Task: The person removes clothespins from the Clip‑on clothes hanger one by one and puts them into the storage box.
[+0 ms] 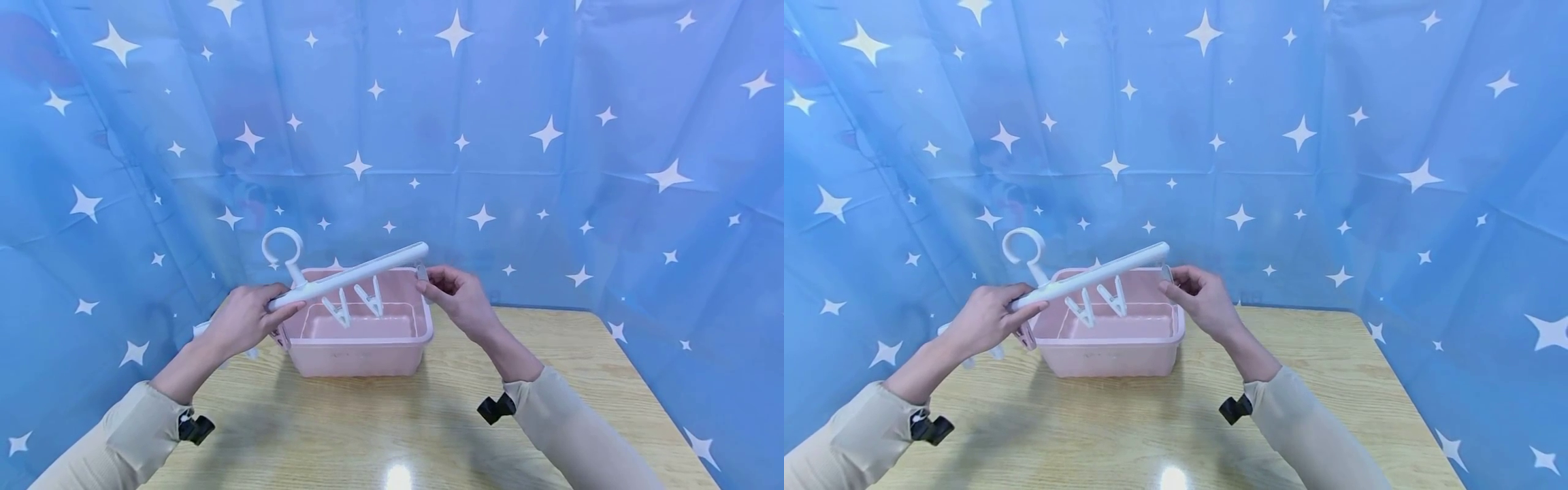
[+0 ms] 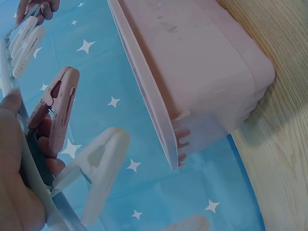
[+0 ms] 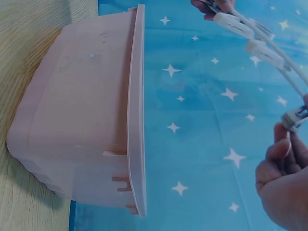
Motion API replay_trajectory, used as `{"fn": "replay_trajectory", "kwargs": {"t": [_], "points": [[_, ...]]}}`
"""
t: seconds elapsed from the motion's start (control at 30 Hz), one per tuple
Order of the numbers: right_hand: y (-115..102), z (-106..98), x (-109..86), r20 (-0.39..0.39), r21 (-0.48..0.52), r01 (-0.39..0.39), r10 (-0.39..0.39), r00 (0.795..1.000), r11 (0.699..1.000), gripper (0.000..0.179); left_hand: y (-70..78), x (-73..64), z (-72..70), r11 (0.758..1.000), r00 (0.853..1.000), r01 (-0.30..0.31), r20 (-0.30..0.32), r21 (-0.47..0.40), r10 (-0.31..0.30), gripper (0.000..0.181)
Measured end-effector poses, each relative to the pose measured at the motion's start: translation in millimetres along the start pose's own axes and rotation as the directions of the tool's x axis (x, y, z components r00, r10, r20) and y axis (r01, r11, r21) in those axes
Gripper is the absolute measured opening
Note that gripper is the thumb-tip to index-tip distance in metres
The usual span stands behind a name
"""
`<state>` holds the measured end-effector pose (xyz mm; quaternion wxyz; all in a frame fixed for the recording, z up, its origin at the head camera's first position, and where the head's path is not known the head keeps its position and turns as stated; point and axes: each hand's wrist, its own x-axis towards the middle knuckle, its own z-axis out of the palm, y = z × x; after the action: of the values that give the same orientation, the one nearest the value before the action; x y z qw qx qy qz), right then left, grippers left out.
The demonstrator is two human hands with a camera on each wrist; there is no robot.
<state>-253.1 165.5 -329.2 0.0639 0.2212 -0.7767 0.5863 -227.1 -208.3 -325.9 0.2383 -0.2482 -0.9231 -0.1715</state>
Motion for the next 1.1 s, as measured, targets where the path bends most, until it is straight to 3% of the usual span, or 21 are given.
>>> {"fn": "replay_trajectory", "kwargs": {"t": [0.3, 1.1], "points": [[5, 1, 1.4, 0.020, -0.017, 0.014, -0.014, 1.000, 1.000, 0.027, 0.0, -1.1, -1.5, 0.999, 0.999, 0.040, 0.019, -0.032, -0.039, 0.022], [21, 9, 12.1, 0.044, -0.179, -0.066, 0.075, 0.996, 0.982, 0.032, -0.8, -2.7, -3.4, 0.998, 0.999, 0.039, 0.004, -0.041, -0.039, 0.021]]}}
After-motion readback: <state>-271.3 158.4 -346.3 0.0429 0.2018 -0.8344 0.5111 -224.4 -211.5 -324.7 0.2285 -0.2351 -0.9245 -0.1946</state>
